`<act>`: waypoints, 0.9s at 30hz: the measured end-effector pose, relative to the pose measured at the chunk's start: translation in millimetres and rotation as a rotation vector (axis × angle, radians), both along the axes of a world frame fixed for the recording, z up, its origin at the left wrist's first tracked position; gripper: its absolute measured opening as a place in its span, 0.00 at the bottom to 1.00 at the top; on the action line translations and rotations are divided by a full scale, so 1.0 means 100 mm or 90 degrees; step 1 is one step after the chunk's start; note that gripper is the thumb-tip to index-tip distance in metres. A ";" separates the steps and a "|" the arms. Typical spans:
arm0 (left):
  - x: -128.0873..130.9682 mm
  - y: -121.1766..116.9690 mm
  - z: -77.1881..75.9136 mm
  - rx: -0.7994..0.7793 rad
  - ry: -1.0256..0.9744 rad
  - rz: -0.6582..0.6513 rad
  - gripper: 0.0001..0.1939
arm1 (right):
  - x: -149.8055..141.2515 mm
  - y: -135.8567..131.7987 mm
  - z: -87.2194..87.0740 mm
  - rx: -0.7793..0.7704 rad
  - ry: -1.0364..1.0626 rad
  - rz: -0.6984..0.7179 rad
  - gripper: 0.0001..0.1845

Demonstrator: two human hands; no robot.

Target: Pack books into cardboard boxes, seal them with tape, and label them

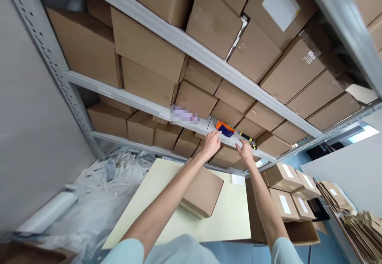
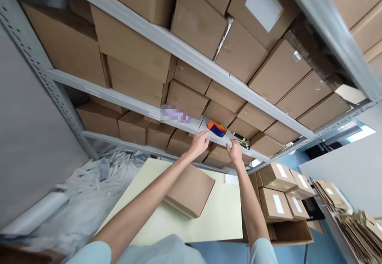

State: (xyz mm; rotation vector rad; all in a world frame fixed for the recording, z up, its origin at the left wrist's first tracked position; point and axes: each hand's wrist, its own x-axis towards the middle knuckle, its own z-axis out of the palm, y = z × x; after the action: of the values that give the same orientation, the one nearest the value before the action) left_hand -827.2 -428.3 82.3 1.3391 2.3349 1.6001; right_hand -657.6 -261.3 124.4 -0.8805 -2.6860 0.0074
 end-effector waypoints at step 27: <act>0.45 -0.12 -0.25 0.014 -0.170 -0.004 0.16 | -0.40 -0.37 -0.52 -0.402 0.303 0.053 0.29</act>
State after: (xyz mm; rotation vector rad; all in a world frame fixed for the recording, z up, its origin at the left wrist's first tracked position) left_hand -782.1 -440.0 57.6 1.0569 2.1602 1.6888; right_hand -697.5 -298.7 72.1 -0.7912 -2.2692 0.9936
